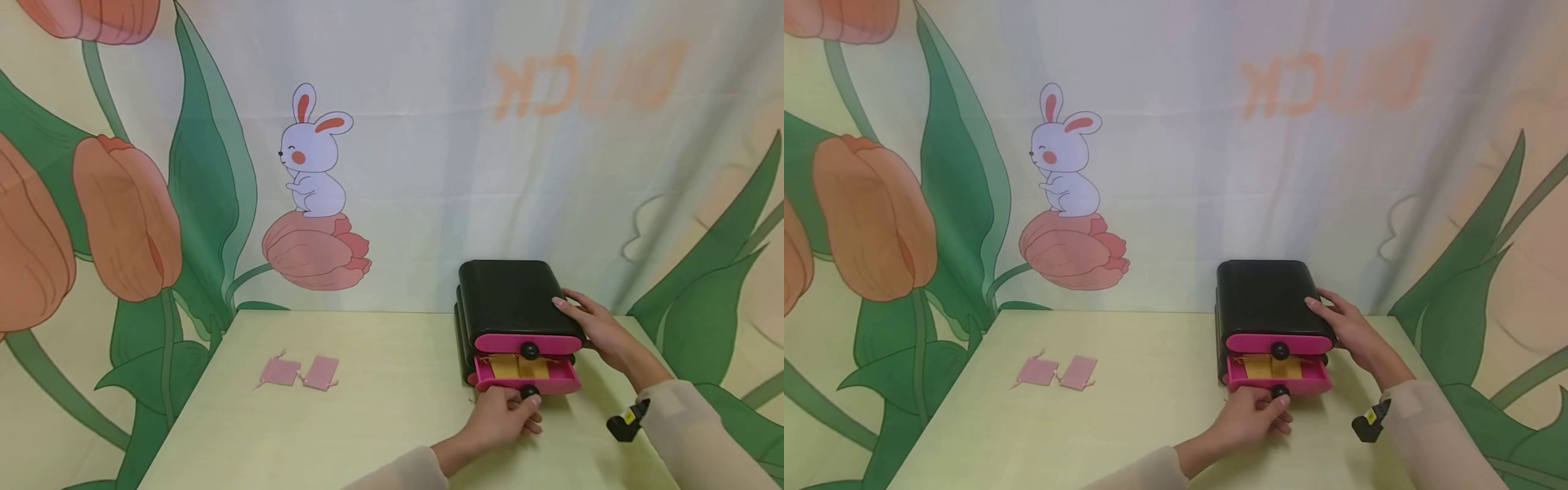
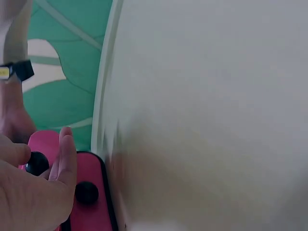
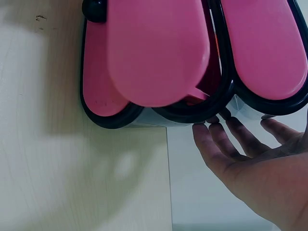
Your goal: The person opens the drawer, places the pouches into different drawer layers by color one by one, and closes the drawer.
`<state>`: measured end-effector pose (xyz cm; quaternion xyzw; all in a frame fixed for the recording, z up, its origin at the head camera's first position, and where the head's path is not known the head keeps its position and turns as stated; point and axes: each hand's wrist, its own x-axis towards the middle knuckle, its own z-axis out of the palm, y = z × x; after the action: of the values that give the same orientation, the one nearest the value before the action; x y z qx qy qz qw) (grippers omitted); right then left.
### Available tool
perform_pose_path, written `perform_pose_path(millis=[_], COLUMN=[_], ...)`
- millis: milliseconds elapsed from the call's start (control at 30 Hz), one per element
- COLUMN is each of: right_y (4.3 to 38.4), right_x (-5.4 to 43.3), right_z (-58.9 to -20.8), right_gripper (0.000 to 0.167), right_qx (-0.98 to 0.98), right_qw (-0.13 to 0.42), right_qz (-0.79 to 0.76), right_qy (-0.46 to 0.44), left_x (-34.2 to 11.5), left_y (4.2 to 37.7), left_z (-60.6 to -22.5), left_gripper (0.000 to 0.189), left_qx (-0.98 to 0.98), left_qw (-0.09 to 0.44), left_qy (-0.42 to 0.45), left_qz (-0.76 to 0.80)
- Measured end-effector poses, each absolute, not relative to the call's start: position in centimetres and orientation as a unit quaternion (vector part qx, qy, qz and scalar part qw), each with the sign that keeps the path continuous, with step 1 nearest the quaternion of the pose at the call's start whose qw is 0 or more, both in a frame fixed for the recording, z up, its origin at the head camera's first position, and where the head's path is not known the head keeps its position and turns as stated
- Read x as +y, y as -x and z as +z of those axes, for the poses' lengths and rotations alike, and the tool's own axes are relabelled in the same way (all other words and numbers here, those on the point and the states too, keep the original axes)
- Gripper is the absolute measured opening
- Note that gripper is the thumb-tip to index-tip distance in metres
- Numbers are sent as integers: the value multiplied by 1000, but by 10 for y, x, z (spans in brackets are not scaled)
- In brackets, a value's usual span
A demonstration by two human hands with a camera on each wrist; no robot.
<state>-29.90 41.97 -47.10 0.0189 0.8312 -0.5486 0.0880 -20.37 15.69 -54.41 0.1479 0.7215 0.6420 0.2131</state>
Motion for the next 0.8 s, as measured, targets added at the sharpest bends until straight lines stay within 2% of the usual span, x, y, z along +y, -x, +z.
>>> perform_pose_path(millis=[467, 800], right_y=[295, 298], right_x=[416, 418], right_z=[-467, -469], right_gripper=[89, 90], right_qx=[825, 822], right_qw=[86, 87], right_qz=[-558, -562], right_qy=[-19, -23], left_x=[161, 151], left_y=[238, 234], left_z=[-536, -549], left_gripper=[32, 45], left_qx=[739, 790], left_qw=[179, 156], left_qy=[-148, -138], left_qz=[632, 576])
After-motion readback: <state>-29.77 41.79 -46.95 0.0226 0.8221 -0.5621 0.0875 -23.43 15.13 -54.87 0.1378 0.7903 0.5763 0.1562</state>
